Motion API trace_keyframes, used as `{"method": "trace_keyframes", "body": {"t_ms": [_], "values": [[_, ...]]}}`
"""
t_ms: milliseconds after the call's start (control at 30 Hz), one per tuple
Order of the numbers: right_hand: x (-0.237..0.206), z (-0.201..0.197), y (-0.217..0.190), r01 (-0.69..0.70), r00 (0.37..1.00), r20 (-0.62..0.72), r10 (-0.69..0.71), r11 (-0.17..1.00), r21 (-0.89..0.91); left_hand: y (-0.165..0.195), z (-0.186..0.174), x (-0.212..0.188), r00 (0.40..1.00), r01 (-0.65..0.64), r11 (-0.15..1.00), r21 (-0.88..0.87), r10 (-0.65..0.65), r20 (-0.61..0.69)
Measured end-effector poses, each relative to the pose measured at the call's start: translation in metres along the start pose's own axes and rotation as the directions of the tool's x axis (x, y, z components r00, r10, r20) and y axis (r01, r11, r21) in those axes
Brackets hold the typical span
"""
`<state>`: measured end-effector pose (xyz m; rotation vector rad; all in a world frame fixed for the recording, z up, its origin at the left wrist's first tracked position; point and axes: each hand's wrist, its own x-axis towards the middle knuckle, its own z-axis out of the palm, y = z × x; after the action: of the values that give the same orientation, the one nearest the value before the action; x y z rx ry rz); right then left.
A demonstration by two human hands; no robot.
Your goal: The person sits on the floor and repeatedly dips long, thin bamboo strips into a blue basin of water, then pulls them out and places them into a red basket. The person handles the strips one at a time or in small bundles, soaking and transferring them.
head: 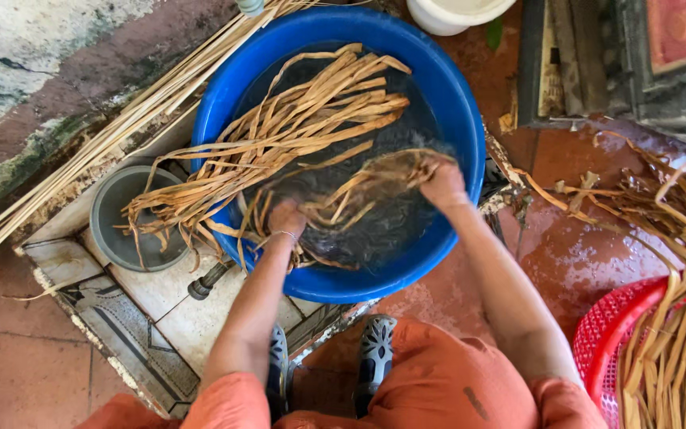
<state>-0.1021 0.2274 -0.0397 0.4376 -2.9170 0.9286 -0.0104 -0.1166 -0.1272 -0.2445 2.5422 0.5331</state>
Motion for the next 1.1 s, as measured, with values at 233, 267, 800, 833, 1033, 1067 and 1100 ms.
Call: {"method": "trace_keyframes", "body": {"t_ms": [233,267,800,833,1033,1067,1100], "values": [[-0.017,-0.141,-0.010,-0.426,0.839,0.006,0.544,0.650,0.629,-0.013,-0.059,-0.043,0.988,-0.032,0.973,-0.230,0.065,0.137],[-0.025,-0.159,-0.007,-0.368,0.856,-0.119,0.503,0.756,0.541,-0.012,-0.067,-0.048,0.983,-0.057,0.960,-0.273,0.102,0.154],[-0.244,-0.289,-0.063,-0.146,0.488,-0.305,0.818,0.421,0.895,0.077,-0.105,-0.107,0.902,-0.425,0.755,0.500,0.402,0.159],[-0.268,-0.294,-0.063,-0.137,0.430,-0.270,0.862,0.358,0.924,0.091,-0.108,-0.108,0.885,-0.449,0.687,0.572,0.429,0.179],[-0.439,-0.343,-0.050,0.189,0.282,-0.160,0.946,0.109,0.976,0.242,-0.132,-0.156,0.771,-0.595,0.621,0.510,0.621,0.143],[-0.474,-0.355,-0.049,0.296,0.249,-0.301,0.920,0.224,0.929,0.279,-0.134,-0.174,0.647,-0.687,0.525,0.503,0.757,0.092],[-0.510,-0.368,-0.048,0.403,0.226,-0.297,0.928,0.189,0.895,0.317,-0.136,-0.194,0.501,-0.758,0.417,0.501,0.864,0.040]]}}
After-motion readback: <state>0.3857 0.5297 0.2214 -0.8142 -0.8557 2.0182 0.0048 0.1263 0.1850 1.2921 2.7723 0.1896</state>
